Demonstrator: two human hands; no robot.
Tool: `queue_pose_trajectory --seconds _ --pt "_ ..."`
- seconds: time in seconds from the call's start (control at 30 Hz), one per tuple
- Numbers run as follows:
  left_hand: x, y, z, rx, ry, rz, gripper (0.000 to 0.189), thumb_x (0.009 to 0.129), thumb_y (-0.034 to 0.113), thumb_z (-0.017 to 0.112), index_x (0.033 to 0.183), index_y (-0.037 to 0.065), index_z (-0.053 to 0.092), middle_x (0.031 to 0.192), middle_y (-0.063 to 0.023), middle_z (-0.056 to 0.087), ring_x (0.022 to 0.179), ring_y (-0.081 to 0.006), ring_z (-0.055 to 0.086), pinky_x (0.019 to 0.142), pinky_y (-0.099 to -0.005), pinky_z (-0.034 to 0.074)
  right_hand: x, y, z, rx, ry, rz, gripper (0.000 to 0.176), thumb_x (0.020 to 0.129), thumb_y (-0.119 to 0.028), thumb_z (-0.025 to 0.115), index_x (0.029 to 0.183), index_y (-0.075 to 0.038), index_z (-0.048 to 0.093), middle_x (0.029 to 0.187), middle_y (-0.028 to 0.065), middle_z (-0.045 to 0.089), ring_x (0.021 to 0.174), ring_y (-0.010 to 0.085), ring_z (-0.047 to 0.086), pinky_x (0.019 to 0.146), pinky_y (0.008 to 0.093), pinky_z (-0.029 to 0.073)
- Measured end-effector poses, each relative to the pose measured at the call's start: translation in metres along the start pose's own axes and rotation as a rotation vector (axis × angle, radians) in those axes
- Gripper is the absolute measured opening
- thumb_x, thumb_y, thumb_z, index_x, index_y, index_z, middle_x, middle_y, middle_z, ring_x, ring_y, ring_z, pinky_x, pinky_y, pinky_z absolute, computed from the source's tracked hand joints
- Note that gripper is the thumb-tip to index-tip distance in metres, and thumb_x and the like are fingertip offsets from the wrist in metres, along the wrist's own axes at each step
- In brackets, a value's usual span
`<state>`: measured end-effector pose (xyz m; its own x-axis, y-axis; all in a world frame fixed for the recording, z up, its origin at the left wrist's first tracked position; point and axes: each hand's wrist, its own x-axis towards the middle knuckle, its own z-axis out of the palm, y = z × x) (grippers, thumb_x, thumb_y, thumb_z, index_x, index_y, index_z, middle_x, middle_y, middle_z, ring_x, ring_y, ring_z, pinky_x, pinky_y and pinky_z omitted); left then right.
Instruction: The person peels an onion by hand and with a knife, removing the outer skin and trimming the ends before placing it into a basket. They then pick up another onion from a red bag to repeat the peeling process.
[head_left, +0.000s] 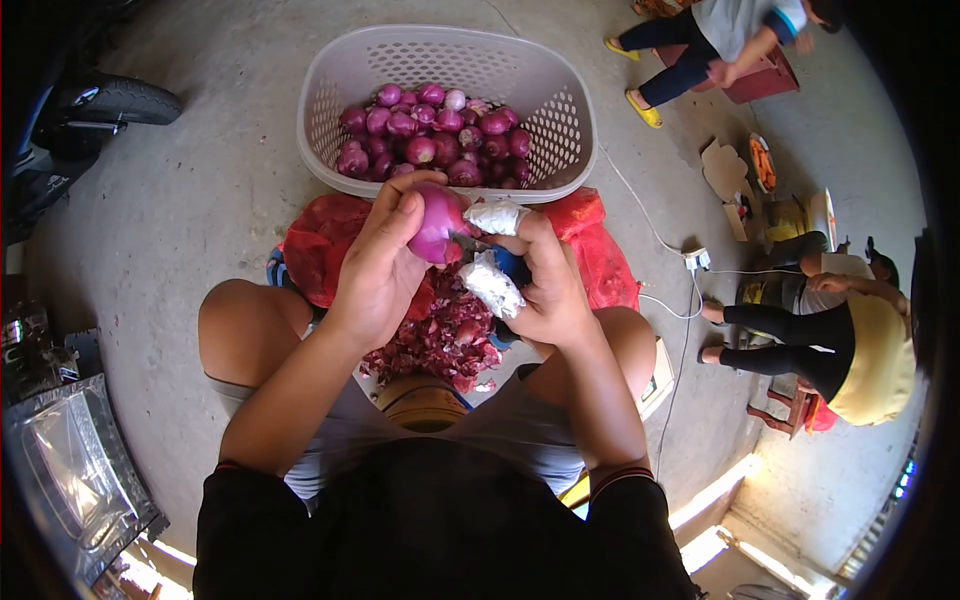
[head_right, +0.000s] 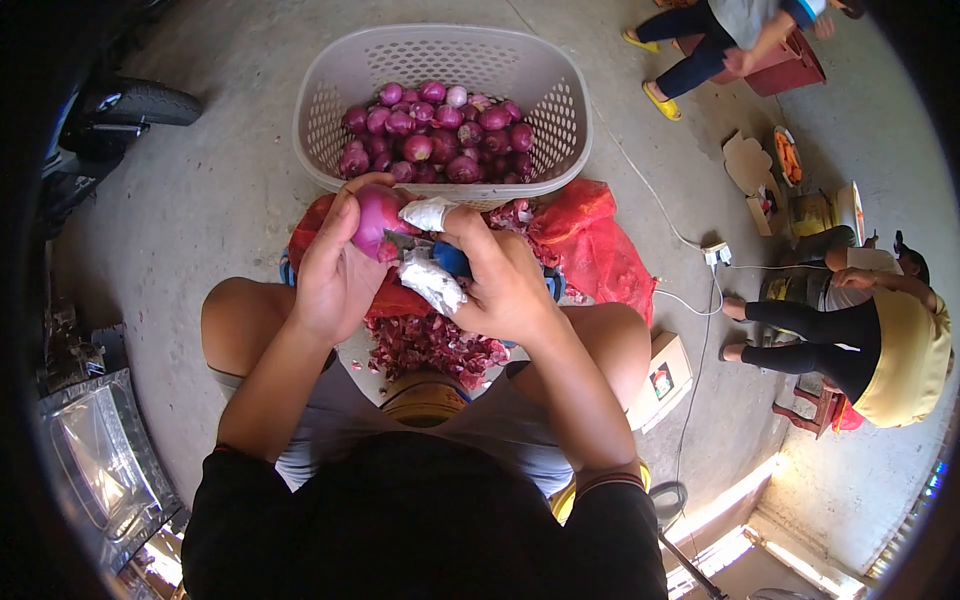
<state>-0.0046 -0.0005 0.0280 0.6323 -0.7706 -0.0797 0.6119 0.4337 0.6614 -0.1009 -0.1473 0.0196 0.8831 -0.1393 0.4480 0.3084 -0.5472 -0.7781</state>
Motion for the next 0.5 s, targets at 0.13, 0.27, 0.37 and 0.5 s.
queue_pose_trajectory --seconds 0.13,0.27,0.37,0.5 --pt "-0.0003 0.0004 0.0001 -0.001 -0.009 0.001 0.034 0.097 0.028 0.042 0.122 0.006 0.040 0.113 -0.0093 0.054 0.108 -0.0157 0.051 0.094 -0.0318 0.037 0.0026 -0.0003 -0.0006 -0.015 0.001 -0.029 0.050 0.071 -0.012 0.073 0.115 -0.007 0.051 0.092 0.0141 0.063 0.072 0.0329 0.065 0.061 0.0371 0.050" --pt "-0.0013 -0.0009 0.0006 0.021 -0.013 0.015 0.034 0.097 0.028 0.042 0.123 0.006 0.040 0.113 -0.0097 0.054 0.108 -0.0158 0.050 0.094 -0.0318 0.037 0.0040 -0.0013 -0.0044 -0.024 0.002 -0.043 0.048 0.071 -0.011 0.073 0.114 -0.007 0.052 0.093 0.0139 0.063 0.071 0.0319 0.065 0.060 0.0369 0.050" --pt "-0.0017 0.0007 0.0014 0.005 -0.014 0.006 0.034 0.097 0.027 0.041 0.123 0.006 0.040 0.114 -0.0095 0.054 0.108 -0.0156 0.050 0.094 -0.0316 0.037 0.0035 -0.0038 -0.0012 0.003 0.017 -0.045 0.048 0.071 -0.012 0.073 0.114 -0.007 0.052 0.096 0.0142 0.064 0.071 0.0320 0.065 0.059 0.0372 0.050" --pt "-0.0014 0.0011 0.0017 0.003 -0.007 0.016 0.034 0.097 0.027 0.041 0.123 0.006 0.040 0.113 -0.0090 0.054 0.108 -0.0155 0.050 0.094 -0.0315 0.037 -0.0001 -0.0013 -0.0002 0.008 0.001 0.004 0.050 0.072 -0.012 0.073 0.116 -0.007 0.051 0.099 0.0151 0.064 0.072 0.0329 0.064 0.060 0.0380 0.050"
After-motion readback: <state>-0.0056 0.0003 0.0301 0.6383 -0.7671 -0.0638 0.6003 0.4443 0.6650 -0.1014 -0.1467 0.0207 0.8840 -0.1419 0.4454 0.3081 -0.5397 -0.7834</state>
